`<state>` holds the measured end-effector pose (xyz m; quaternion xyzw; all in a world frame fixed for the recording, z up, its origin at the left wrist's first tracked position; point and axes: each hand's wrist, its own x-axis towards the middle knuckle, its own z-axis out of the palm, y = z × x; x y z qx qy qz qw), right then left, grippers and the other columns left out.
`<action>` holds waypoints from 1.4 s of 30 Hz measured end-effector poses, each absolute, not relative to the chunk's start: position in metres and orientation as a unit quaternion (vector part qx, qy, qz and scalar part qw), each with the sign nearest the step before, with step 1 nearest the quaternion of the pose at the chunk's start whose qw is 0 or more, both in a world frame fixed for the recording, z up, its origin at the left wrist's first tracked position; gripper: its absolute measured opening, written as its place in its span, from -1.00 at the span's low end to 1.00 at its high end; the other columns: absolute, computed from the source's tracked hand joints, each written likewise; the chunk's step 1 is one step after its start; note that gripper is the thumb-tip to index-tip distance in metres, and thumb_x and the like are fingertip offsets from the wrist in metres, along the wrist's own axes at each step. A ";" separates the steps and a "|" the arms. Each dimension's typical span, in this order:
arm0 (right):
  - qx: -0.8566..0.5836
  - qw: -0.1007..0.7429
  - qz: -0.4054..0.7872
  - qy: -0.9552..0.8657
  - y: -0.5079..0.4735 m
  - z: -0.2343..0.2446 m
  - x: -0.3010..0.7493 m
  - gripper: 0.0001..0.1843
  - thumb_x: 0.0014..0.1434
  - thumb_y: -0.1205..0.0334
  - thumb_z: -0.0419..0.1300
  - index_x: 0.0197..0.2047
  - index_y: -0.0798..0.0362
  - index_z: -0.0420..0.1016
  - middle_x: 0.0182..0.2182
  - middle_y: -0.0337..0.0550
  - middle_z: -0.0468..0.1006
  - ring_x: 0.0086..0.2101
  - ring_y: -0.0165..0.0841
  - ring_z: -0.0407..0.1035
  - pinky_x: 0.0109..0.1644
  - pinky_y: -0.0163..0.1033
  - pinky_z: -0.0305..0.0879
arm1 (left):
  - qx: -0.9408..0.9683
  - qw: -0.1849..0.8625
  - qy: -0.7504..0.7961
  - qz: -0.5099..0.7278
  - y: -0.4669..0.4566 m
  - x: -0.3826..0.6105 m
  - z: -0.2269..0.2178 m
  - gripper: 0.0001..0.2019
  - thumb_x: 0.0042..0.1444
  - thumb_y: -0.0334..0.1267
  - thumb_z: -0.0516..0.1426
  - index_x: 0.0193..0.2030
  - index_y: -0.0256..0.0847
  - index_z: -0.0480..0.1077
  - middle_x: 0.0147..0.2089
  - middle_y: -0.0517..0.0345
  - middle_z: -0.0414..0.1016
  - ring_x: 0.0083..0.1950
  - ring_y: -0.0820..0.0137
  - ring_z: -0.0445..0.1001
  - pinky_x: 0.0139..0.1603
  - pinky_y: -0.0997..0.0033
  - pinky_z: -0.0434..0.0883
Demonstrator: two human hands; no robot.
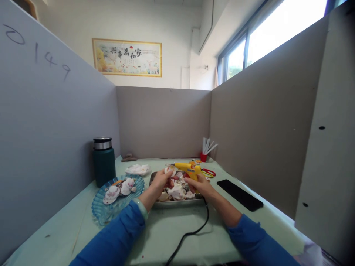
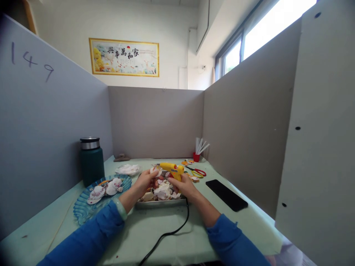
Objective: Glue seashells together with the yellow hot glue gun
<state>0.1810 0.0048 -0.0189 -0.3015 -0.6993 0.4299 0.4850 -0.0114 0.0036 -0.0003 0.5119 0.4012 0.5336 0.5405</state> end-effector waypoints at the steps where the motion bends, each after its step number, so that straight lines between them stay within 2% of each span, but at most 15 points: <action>1: -0.308 0.483 0.424 -0.702 0.003 -0.018 0.180 -0.64 0.07 -0.03 0.28 -0.24 0.11 0.44 -0.75 -0.42 0.25 -0.70 -0.54 0.10 -0.60 -0.39 0.06 | 0.514 0.540 0.402 0.532 0.004 -0.011 0.000 -0.82 0.14 -0.22 0.17 -0.27 -0.31 0.31 -0.39 0.04 0.56 -0.68 0.56 0.34 -0.67 0.56 0.28; 5: -0.319 0.470 0.411 -0.713 -0.003 -0.013 0.178 -0.62 0.05 -0.05 0.28 -0.26 0.12 0.43 -0.74 -0.43 0.24 -0.70 -0.54 0.10 -0.61 -0.40 0.07 | 0.526 0.532 0.406 0.524 0.003 -0.011 0.001 -0.82 0.15 -0.22 0.15 -0.29 -0.32 0.32 -0.39 0.02 0.56 -0.69 0.57 0.33 -0.67 0.57 0.27; 11: -0.317 0.469 0.398 -0.722 0.000 -0.016 0.179 -0.63 0.07 -0.04 0.27 -0.25 0.12 0.43 -0.73 -0.42 0.25 -0.69 -0.54 0.12 -0.61 -0.41 0.08 | 0.544 0.528 0.406 0.511 0.002 -0.011 -0.001 -0.73 0.13 -0.11 0.17 -0.31 -0.33 0.35 -0.48 0.06 0.52 -0.69 0.57 0.31 -0.65 0.58 0.26; 16: -0.316 0.468 0.399 -0.723 0.003 -0.018 0.179 -0.63 0.09 -0.04 0.27 -0.23 0.12 0.44 -0.71 -0.40 0.27 -0.69 -0.54 0.12 -0.60 -0.40 0.09 | 0.541 0.535 0.398 0.512 0.005 -0.011 -0.003 -0.72 0.11 -0.09 0.19 -0.28 -0.31 0.33 -0.37 0.02 0.56 -0.68 0.57 0.34 -0.67 0.56 0.27; 22: -0.333 0.462 0.391 -0.724 0.002 -0.017 0.179 -0.56 0.09 -0.06 0.26 -0.14 0.13 0.47 -0.71 -0.41 0.25 -0.68 -0.52 0.14 -0.59 -0.40 0.11 | 0.538 0.544 0.392 0.510 0.006 -0.011 -0.004 -0.72 0.10 -0.09 0.21 -0.26 -0.29 0.31 -0.37 0.04 0.56 -0.68 0.56 0.35 -0.66 0.56 0.28; 31: -0.331 0.472 0.379 -0.723 0.004 -0.018 0.179 -0.60 0.08 -0.08 0.27 -0.23 0.12 0.47 -0.73 -0.40 0.24 -0.70 -0.52 0.13 -0.60 -0.38 0.11 | 0.532 0.549 0.399 0.507 0.002 -0.010 0.001 -0.72 0.11 -0.08 0.20 -0.26 -0.27 0.29 -0.38 0.07 0.55 -0.68 0.57 0.35 -0.66 0.57 0.26; 37: -0.344 0.463 0.362 -0.733 0.002 -0.017 0.179 -0.59 0.07 -0.07 0.27 -0.22 0.14 0.48 -0.72 -0.38 0.26 -0.69 -0.51 0.14 -0.60 -0.39 0.10 | 0.536 0.546 0.403 0.502 0.003 -0.010 -0.001 -0.76 0.17 -0.12 0.14 -0.24 -0.28 0.29 -0.35 0.04 0.56 -0.68 0.57 0.35 -0.67 0.57 0.27; 42: -0.342 0.457 0.353 -0.741 0.004 -0.019 0.178 -0.57 0.09 -0.09 0.25 -0.22 0.15 0.48 -0.70 -0.39 0.27 -0.67 -0.52 0.15 -0.59 -0.39 0.11 | 0.544 0.551 0.402 0.488 0.004 -0.011 -0.004 -0.72 0.15 -0.08 0.17 -0.24 -0.28 0.29 -0.37 0.06 0.56 -0.68 0.56 0.36 -0.68 0.57 0.27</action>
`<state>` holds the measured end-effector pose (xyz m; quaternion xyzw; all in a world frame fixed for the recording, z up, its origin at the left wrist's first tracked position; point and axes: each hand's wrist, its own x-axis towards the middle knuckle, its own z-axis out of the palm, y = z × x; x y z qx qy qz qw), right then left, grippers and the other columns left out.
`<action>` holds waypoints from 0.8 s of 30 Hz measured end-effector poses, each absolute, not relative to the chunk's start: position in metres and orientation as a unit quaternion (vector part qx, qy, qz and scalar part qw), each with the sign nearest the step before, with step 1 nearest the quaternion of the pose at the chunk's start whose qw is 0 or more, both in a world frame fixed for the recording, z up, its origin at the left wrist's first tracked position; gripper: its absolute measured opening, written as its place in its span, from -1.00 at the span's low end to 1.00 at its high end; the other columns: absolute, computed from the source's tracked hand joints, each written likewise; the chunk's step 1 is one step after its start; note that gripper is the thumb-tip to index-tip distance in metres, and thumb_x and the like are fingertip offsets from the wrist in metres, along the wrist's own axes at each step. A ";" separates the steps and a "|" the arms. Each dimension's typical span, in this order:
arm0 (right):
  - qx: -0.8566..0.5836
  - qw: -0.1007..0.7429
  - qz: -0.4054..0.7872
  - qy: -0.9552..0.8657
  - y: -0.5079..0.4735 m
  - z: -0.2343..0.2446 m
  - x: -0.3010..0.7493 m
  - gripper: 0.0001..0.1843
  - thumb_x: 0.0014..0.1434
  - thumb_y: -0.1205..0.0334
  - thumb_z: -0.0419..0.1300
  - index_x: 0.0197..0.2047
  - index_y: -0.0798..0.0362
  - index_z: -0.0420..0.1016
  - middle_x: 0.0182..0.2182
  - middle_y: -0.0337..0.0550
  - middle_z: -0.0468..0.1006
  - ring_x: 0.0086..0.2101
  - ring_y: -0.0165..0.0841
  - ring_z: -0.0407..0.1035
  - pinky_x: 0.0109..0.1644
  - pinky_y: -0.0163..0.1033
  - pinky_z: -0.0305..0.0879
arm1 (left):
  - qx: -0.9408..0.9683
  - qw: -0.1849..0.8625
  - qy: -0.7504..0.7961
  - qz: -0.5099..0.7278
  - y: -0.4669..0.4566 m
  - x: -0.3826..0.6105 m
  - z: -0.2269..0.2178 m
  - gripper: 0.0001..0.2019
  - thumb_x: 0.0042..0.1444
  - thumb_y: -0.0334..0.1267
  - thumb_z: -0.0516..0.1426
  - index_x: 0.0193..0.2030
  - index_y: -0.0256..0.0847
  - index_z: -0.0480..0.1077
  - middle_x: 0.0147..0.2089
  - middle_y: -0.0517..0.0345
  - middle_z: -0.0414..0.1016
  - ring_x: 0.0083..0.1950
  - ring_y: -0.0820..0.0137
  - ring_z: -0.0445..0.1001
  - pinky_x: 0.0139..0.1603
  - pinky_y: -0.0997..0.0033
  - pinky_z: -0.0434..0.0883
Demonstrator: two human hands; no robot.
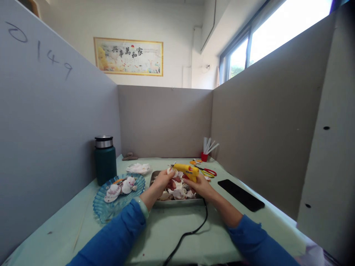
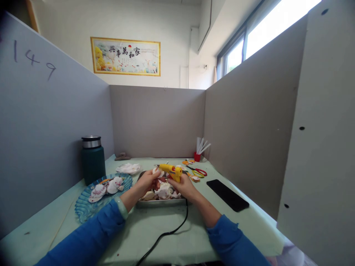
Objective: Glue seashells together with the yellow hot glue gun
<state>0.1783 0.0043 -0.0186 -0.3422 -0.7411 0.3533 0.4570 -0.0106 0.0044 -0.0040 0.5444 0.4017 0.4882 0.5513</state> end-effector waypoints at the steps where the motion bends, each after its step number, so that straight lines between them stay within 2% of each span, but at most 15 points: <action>1: -0.341 0.459 0.355 -0.740 0.004 -0.019 0.178 -0.56 0.08 -0.09 0.25 -0.22 0.15 0.48 -0.69 -0.38 0.27 -0.67 -0.52 0.15 -0.59 -0.39 0.12 | 0.546 0.553 0.400 0.485 0.005 -0.011 -0.004 -0.72 0.14 -0.07 0.17 -0.24 -0.28 0.29 -0.38 0.07 0.55 -0.68 0.55 0.36 -0.68 0.57 0.27; 12: -0.343 0.462 0.345 -0.742 0.002 -0.015 0.178 -0.63 0.09 -0.04 0.26 -0.25 0.13 0.48 -0.71 -0.37 0.25 -0.67 -0.52 0.14 -0.60 -0.39 0.11 | 0.520 0.573 0.382 0.505 0.010 -0.013 -0.007 -0.77 0.18 -0.14 0.16 -0.23 -0.28 0.29 -0.44 0.11 0.52 -0.69 0.55 0.36 -0.68 0.58 0.29; 24: -0.342 0.482 0.338 -0.732 0.005 -0.020 0.179 -0.62 0.09 -0.06 0.26 -0.21 0.10 0.48 -0.70 -0.39 0.25 -0.69 -0.52 0.14 -0.61 -0.39 0.15 | 0.514 0.575 0.389 0.503 0.007 -0.012 -0.005 -0.75 0.18 -0.12 0.17 -0.22 -0.27 0.27 -0.42 0.10 0.54 -0.68 0.55 0.37 -0.69 0.58 0.28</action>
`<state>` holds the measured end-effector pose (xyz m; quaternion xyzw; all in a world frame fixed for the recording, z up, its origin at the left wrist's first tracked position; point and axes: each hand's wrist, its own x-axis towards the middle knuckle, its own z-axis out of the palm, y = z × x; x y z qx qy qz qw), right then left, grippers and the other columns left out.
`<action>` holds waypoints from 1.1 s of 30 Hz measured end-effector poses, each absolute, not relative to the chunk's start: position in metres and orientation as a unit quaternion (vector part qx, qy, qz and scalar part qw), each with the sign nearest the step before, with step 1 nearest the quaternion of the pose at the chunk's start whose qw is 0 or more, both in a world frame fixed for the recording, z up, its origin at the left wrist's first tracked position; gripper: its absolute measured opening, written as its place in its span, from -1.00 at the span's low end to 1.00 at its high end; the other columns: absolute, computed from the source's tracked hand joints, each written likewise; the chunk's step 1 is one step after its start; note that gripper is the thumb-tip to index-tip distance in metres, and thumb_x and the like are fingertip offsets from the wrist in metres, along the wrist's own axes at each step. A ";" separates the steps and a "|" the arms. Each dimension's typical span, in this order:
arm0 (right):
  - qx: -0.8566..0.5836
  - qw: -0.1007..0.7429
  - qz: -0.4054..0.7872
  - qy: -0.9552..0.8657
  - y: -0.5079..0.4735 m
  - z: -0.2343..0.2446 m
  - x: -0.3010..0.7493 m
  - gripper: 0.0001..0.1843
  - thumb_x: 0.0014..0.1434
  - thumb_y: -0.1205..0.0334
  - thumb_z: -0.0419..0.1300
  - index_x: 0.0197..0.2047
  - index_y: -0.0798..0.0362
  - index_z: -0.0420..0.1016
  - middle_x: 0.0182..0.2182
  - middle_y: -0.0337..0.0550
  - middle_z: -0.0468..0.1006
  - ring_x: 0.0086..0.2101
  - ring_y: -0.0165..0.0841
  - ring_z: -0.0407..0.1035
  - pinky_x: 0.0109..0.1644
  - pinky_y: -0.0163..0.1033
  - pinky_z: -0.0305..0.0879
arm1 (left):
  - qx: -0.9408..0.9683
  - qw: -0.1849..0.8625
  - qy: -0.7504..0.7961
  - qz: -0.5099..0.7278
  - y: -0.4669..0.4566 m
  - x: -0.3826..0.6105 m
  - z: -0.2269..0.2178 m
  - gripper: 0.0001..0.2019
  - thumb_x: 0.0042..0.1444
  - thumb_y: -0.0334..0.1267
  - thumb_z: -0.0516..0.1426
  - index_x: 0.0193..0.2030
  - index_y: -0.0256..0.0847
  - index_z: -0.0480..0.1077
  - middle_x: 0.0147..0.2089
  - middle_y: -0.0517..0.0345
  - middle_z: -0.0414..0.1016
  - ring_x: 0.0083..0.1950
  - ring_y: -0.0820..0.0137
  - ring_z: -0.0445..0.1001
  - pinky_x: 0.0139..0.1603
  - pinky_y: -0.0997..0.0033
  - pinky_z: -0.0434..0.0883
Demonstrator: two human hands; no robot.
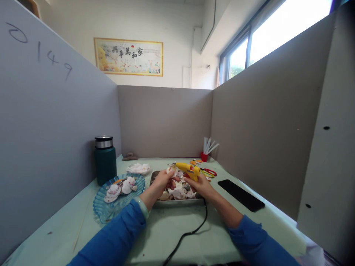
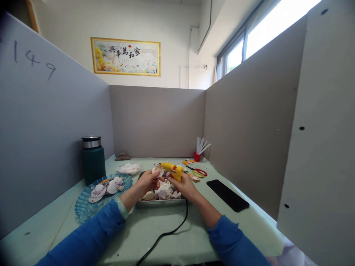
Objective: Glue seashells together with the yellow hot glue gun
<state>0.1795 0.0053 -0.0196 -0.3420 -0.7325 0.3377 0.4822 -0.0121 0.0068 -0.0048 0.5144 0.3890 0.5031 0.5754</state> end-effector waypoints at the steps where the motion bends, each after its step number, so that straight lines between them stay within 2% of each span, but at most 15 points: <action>1: -0.342 0.483 0.338 -0.732 0.005 -0.020 0.179 -0.62 0.09 -0.06 0.26 -0.21 0.10 0.48 -0.70 -0.39 0.25 -0.69 -0.52 0.14 -0.61 -0.39 0.14 | 0.517 0.573 0.389 0.502 0.007 -0.012 -0.005 -0.76 0.18 -0.12 0.16 -0.22 -0.27 0.27 -0.42 0.10 0.54 -0.68 0.55 0.37 -0.68 0.58 0.28; 9: -0.348 0.472 0.336 -0.737 0.007 -0.020 0.180 -0.63 0.09 -0.05 0.26 -0.25 0.11 0.49 -0.70 -0.36 0.30 -0.67 -0.51 0.17 -0.60 -0.40 0.17 | 0.518 0.568 0.398 0.501 0.004 -0.011 -0.003 -0.73 0.15 -0.10 0.19 -0.24 -0.25 0.26 -0.44 0.14 0.53 -0.68 0.56 0.36 -0.67 0.60 0.27; 15: -0.349 0.472 0.338 -0.736 0.008 -0.021 0.180 -0.61 0.09 -0.06 0.25 -0.22 0.13 0.49 -0.68 -0.36 0.29 -0.67 -0.52 0.17 -0.61 -0.41 0.18 | 0.518 0.570 0.391 0.504 0.007 -0.011 -0.006 -0.84 0.24 -0.19 0.08 -0.23 -0.26 0.26 -0.43 0.10 0.54 -0.69 0.55 0.36 -0.67 0.57 0.29; 26: -0.344 0.479 0.324 -0.740 0.008 -0.022 0.180 -0.65 0.13 -0.02 0.23 -0.18 0.10 0.47 -0.68 -0.38 0.26 -0.68 -0.53 0.14 -0.61 -0.39 0.13 | 0.493 0.572 0.385 0.530 0.008 -0.012 -0.004 -0.78 0.21 -0.14 0.13 -0.22 -0.28 0.28 -0.43 0.08 0.54 -0.70 0.55 0.35 -0.69 0.56 0.26; 33: -0.333 0.480 0.318 -0.747 0.011 -0.025 0.180 -0.63 0.14 -0.04 0.22 -0.18 0.13 0.47 -0.66 -0.37 0.27 -0.66 -0.53 0.14 -0.59 -0.40 0.13 | 0.490 0.563 0.386 0.542 0.006 -0.011 -0.001 -0.89 0.28 -0.28 0.02 -0.21 -0.29 0.25 -0.44 0.08 0.53 -0.70 0.54 0.35 -0.70 0.56 0.28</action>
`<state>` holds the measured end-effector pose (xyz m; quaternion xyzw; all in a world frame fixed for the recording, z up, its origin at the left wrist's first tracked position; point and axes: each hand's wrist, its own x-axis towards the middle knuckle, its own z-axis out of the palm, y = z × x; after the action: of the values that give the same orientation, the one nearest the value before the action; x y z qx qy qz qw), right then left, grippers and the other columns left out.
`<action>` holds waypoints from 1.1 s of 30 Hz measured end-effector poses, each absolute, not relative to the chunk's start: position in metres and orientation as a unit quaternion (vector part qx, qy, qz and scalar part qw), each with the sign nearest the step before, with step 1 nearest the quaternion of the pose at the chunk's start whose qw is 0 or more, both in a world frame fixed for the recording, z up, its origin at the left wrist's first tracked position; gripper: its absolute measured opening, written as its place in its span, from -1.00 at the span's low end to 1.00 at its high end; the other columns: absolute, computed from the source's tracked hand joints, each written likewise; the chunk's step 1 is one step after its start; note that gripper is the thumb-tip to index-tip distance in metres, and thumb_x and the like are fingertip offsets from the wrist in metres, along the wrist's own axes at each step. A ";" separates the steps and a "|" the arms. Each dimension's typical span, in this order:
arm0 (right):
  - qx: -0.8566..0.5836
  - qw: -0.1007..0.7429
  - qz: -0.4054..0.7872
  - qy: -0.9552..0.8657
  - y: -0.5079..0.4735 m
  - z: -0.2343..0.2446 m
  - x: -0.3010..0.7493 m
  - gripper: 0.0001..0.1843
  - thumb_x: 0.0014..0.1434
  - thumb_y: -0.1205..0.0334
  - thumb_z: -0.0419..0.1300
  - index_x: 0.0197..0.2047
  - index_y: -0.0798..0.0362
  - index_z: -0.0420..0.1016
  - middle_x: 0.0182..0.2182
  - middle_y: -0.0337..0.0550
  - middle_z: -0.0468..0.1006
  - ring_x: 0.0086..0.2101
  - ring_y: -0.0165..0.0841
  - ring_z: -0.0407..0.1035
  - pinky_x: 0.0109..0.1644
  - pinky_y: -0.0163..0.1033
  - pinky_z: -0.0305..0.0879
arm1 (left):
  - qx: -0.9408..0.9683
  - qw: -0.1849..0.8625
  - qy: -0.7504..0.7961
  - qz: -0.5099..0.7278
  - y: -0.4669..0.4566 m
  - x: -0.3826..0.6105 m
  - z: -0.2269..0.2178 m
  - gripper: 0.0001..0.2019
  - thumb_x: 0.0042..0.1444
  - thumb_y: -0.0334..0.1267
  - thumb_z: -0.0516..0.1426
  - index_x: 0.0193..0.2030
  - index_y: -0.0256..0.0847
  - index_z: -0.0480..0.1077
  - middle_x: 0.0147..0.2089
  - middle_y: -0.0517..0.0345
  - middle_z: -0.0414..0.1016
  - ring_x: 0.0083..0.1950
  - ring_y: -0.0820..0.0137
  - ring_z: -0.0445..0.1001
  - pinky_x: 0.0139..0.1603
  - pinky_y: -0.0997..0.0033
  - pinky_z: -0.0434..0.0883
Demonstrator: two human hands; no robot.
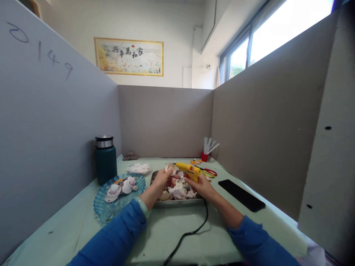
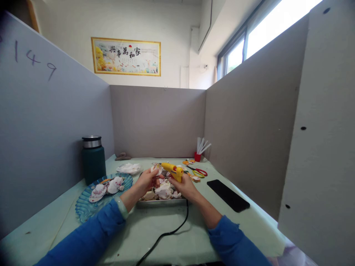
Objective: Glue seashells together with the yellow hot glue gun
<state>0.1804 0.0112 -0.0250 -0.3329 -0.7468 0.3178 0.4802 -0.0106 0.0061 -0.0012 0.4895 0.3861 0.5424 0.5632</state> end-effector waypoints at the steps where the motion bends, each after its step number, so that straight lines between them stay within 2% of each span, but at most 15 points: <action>1: -0.332 0.480 0.317 -0.748 0.011 -0.025 0.180 -0.62 0.13 -0.04 0.22 -0.18 0.13 0.47 -0.65 -0.37 0.26 -0.65 -0.53 0.14 -0.59 -0.41 0.13 | 0.489 0.562 0.387 0.544 0.006 -0.011 -0.001 -0.89 0.28 -0.28 0.03 -0.20 -0.29 0.25 -0.44 0.09 0.53 -0.70 0.54 0.35 -0.70 0.56 0.28; 15: -0.343 0.462 0.327 -0.750 0.006 -0.021 0.180 -0.58 0.13 -0.06 0.21 -0.18 0.16 0.48 -0.65 -0.35 0.26 -0.63 -0.52 0.13 -0.57 -0.40 0.11 | 0.505 0.565 0.388 0.526 0.005 -0.011 -0.002 -0.75 0.19 -0.12 0.15 -0.21 -0.28 0.27 -0.43 0.12 0.53 -0.69 0.55 0.35 -0.68 0.57 0.28; 24: -0.332 0.488 0.301 -0.749 0.012 -0.026 0.181 -0.63 0.13 -0.02 0.22 -0.17 0.13 0.50 -0.63 -0.34 0.27 -0.63 -0.52 0.13 -0.57 -0.40 0.12 | 0.493 0.560 0.381 0.546 0.006 -0.011 -0.002 -0.88 0.29 -0.27 0.00 -0.23 -0.29 0.25 -0.43 0.07 0.54 -0.69 0.54 0.34 -0.68 0.55 0.28; 33: -0.348 0.485 0.283 -0.751 0.007 -0.021 0.180 -0.64 0.11 0.00 0.22 -0.23 0.16 0.50 -0.63 -0.34 0.26 -0.61 -0.51 0.13 -0.56 -0.39 0.12 | 0.482 0.568 0.364 0.559 0.005 -0.012 -0.001 -0.82 0.22 -0.18 0.11 -0.23 -0.26 0.25 -0.42 0.08 0.55 -0.68 0.54 0.36 -0.66 0.55 0.30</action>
<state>0.1804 0.0067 -0.0212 -0.3479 -0.7505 0.2833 0.4852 -0.0123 0.0049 -0.0007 0.4822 0.3645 0.5587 0.5679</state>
